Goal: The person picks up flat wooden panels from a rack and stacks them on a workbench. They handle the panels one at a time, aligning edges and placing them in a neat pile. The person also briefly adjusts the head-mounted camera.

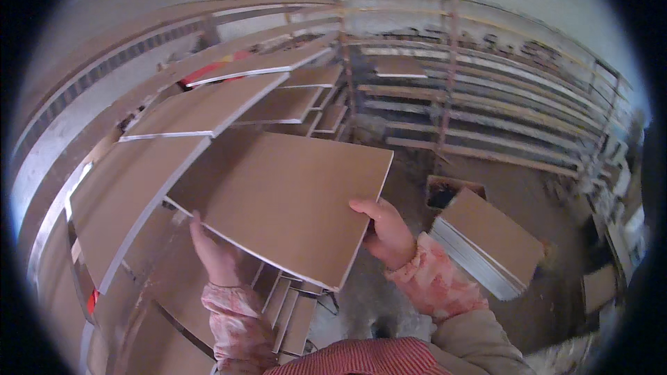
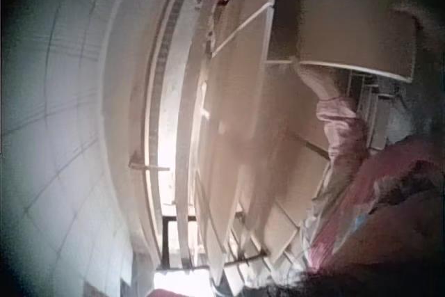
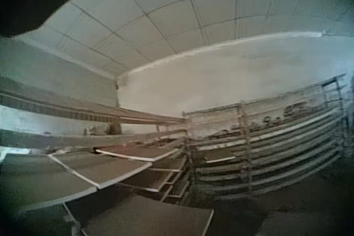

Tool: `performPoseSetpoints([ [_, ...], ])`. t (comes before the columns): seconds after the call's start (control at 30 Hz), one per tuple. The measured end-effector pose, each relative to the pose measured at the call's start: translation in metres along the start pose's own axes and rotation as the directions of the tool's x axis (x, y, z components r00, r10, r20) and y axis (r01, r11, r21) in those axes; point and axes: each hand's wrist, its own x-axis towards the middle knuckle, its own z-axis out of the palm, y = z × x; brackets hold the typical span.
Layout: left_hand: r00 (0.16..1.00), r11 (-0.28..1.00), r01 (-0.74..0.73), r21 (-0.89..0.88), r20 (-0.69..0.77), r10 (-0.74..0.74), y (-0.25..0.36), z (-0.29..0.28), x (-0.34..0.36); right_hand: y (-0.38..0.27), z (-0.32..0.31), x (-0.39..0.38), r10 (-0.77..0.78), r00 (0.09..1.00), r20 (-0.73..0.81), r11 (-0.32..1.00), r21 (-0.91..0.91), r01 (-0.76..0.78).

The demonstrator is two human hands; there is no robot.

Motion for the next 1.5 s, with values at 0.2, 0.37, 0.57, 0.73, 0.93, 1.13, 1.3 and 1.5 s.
performPoseSetpoints([
  [0.2,0.980,0.990,0.048,0.131,0.183,-0.072,0.008,0.005,-0.026,-0.010,-0.007,-0.134,-0.062,0.975,-0.213,0.998,0.011,0.066],
  [0.37,0.948,0.887,-0.044,0.460,0.301,-0.109,-0.016,0.013,-0.103,-0.001,-0.044,-0.258,-0.229,0.934,-0.276,0.970,0.012,0.241],
  [0.57,0.788,0.824,0.516,0.234,0.245,-0.564,-0.060,-0.004,-0.164,0.015,-0.076,-0.425,-0.343,0.835,-0.431,0.935,-0.069,0.348],
  [0.73,0.588,0.678,0.597,0.428,0.342,-0.733,-0.104,-0.010,-0.280,0.065,-0.091,-0.591,-0.334,0.667,-0.666,0.902,-0.021,0.431],
  [0.93,0.377,0.519,0.652,0.553,0.358,-0.854,-0.139,-0.002,-0.471,0.147,-0.058,-0.818,-0.106,0.425,-0.899,0.860,0.132,0.494],
  [1.13,0.170,0.346,0.595,0.726,0.307,-0.936,-0.161,0.010,-0.634,0.214,0.019,-0.973,0.009,0.130,-0.992,0.718,0.097,0.689],
  [1.3,0.092,0.313,0.325,0.892,0.300,-0.949,-0.162,0.022,-0.702,0.261,0.035,-1.021,0.034,0.021,-0.999,0.600,0.037,0.799],
  [1.5,0.220,0.517,0.206,0.831,0.476,-0.852,-0.179,0.054,-0.747,0.261,0.023,-1.052,-0.048,-0.148,-0.988,0.557,-0.149,0.817],
])
